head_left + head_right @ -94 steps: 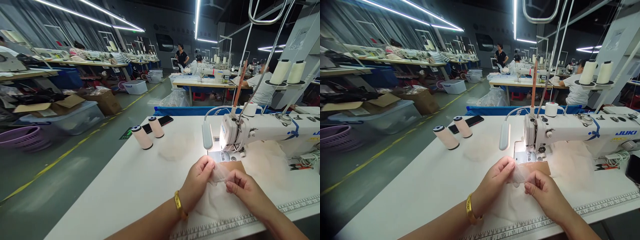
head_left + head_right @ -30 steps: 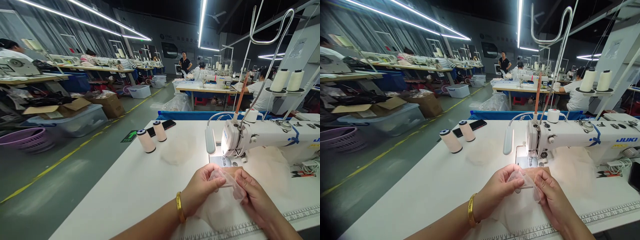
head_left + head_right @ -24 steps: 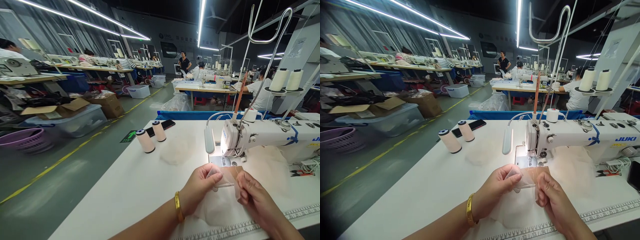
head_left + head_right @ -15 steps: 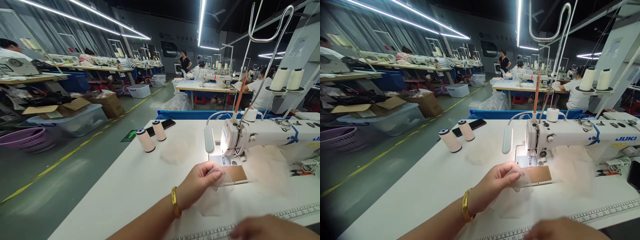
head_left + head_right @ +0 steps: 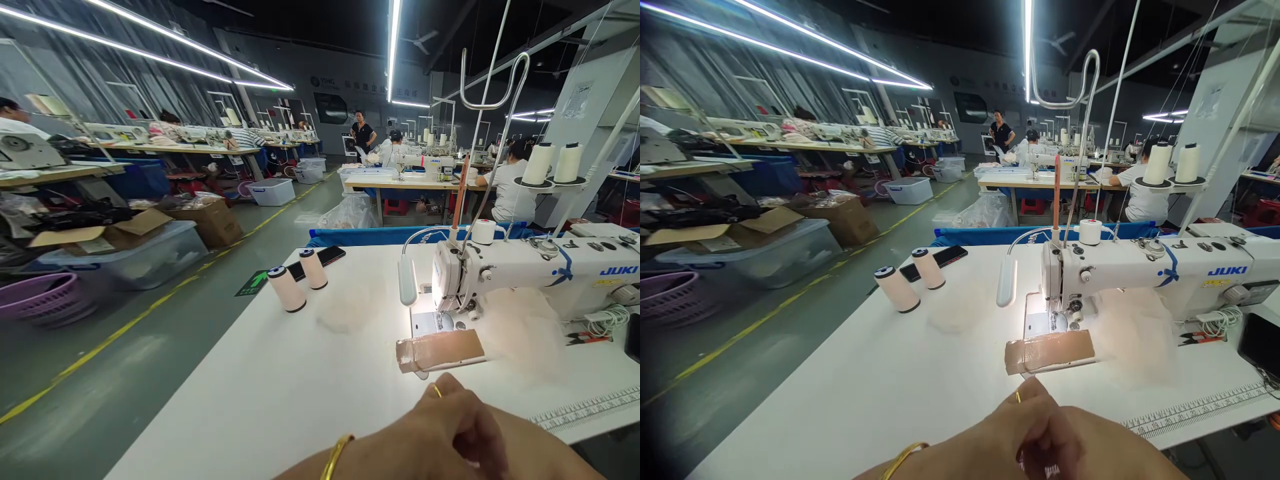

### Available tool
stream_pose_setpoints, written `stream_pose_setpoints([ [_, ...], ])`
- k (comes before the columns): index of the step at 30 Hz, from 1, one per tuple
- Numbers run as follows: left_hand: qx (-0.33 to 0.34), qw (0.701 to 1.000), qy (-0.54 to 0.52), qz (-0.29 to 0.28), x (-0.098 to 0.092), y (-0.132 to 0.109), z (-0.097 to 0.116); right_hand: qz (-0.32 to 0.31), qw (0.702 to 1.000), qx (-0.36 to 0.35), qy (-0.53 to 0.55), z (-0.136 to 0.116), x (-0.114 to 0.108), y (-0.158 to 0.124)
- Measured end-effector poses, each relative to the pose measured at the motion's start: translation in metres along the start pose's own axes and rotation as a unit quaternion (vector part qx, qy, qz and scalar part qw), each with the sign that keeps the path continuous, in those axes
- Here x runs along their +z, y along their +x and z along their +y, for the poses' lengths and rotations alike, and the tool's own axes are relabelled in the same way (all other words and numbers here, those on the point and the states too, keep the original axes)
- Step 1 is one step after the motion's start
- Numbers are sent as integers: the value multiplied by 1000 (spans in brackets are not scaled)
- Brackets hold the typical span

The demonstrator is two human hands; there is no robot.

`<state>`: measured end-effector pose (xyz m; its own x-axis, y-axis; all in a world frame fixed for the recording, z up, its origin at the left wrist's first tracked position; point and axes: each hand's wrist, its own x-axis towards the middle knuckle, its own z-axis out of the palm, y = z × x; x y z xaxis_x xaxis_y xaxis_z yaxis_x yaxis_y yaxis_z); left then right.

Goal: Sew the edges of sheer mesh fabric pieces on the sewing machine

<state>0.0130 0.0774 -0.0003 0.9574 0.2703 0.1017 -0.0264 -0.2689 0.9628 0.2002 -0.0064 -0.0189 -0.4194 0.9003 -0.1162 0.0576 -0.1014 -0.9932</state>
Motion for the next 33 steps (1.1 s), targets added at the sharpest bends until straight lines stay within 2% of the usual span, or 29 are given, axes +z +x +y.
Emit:
stream_pose_setpoints([
  [3, 16, 999, 42, -30, -25, -3, 14, 30, 998, 41, 36, 4, -15, -9],
  [5, -32, 998, 54, -26, -40, 1, 19, 97, 994, 36, 30, 2, -26, -13],
  [7, -84, 996, 6, -27, -50, 8, 15, 177, 984, 25, 3, -2, -33, -15],
  [10, -153, 977, -143, 31, -52, 20, -2, 267, 963, 18, -40, -7, -36, -14],
  [13, -172, 956, -209, 113, -48, 29, -17, 301, 952, 13, -56, -7, -33, -10],
  [17, -156, 956, -193, 157, -45, 36, -29, 291, 955, 9, -56, 1, -37, -14],
  [20, -156, 958, -172, 166, -44, 41, -36, 224, 969, 47, -94, 2, -50, -21],
  [23, -137, 969, -131, 159, -42, 47, -40, 152, 969, 87, -176, -6, -63, -19],
  [26, -103, 978, -92, 153, -39, 53, -42, 122, 973, 28, -194, -12, -70, -2],
  [28, -83, 978, -67, 178, -38, 55, -42, 118, 977, 9, -174, -9, -73, 15],
  [30, -82, 972, -50, 213, -39, 54, -42, 137, 976, 30, -167, -1, -75, 30],
  [33, -128, 962, -69, 231, -41, 50, -43, 165, 974, 26, -154, 11, -78, 45],
])
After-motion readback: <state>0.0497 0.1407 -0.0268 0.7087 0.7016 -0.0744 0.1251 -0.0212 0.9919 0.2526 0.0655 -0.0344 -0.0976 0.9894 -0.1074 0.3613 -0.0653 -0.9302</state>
